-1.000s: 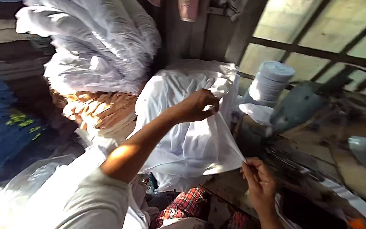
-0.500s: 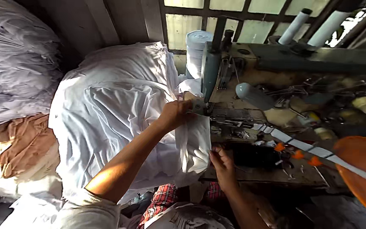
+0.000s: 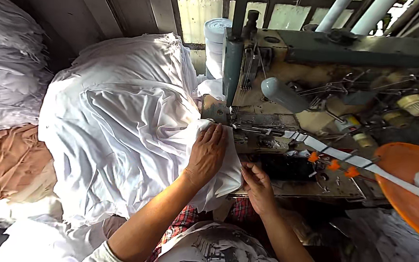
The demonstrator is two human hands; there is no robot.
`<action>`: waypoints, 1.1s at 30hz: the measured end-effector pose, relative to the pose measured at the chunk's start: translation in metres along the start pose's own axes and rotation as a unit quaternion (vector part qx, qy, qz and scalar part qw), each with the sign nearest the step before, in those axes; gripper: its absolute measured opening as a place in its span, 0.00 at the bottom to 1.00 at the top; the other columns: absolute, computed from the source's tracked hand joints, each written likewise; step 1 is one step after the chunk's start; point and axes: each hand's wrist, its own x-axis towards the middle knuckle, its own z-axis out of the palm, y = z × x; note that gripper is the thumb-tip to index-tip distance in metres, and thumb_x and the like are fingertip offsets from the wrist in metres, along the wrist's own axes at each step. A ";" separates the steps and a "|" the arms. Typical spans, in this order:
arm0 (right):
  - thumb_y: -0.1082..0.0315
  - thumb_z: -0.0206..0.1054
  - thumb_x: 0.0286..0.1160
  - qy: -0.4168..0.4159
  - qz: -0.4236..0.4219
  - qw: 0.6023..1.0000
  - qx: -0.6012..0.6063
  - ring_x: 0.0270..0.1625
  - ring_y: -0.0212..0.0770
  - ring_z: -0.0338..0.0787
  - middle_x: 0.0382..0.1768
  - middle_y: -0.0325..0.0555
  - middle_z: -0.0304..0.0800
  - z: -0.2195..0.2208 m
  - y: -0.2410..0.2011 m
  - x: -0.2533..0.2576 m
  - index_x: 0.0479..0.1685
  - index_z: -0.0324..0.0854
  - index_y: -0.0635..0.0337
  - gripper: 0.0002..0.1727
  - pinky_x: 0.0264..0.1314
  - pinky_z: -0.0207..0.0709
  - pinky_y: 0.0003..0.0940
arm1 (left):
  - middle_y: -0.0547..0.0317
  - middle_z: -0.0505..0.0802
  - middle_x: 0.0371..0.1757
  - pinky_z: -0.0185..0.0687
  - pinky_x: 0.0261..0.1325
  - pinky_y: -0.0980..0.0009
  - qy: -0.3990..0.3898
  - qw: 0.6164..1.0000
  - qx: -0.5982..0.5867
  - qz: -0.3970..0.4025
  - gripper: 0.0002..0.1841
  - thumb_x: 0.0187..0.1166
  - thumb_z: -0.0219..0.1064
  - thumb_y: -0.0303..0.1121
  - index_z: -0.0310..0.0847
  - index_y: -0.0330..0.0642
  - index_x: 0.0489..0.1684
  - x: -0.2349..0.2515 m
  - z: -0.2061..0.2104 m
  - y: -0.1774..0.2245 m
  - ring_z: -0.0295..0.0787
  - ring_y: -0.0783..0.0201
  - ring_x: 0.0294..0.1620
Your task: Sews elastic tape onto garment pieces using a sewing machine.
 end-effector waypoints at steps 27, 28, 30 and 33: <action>0.78 0.68 0.73 -0.021 -0.199 0.962 -0.188 0.38 0.23 0.88 0.38 0.40 0.90 0.001 0.010 0.036 0.52 0.78 0.75 0.12 0.43 0.84 0.18 | 0.31 0.89 0.57 0.78 0.69 0.43 -0.126 0.976 -0.176 0.029 0.17 0.82 0.54 0.25 0.78 0.23 0.62 0.075 -0.003 -0.051 0.88 0.37 0.64; 0.78 0.68 0.73 -0.023 -0.213 0.956 -0.199 0.38 0.22 0.88 0.38 0.42 0.90 0.001 0.011 0.039 0.49 0.81 0.75 0.10 0.44 0.85 0.17 | 0.30 0.90 0.57 0.78 0.69 0.43 -0.127 0.976 -0.173 0.029 0.17 0.83 0.54 0.26 0.78 0.23 0.63 0.081 0.000 -0.055 0.88 0.37 0.64; 0.78 0.67 0.73 -0.025 -0.233 0.950 -0.208 0.38 0.21 0.88 0.38 0.43 0.92 0.003 0.012 0.046 0.45 0.84 0.75 0.07 0.46 0.84 0.17 | 0.29 0.90 0.57 0.77 0.69 0.41 -0.123 0.979 -0.159 0.031 0.17 0.85 0.54 0.28 0.79 0.22 0.62 0.091 0.006 -0.061 0.88 0.36 0.64; 0.78 0.66 0.74 -0.014 -0.264 0.937 -0.230 0.35 0.21 0.86 0.38 0.46 0.92 0.006 0.015 0.053 0.43 0.86 0.75 0.07 0.43 0.82 0.14 | 0.26 0.90 0.54 0.76 0.69 0.39 -0.117 0.982 -0.148 0.029 0.15 0.84 0.59 0.26 0.81 0.20 0.57 0.105 0.010 -0.066 0.88 0.32 0.63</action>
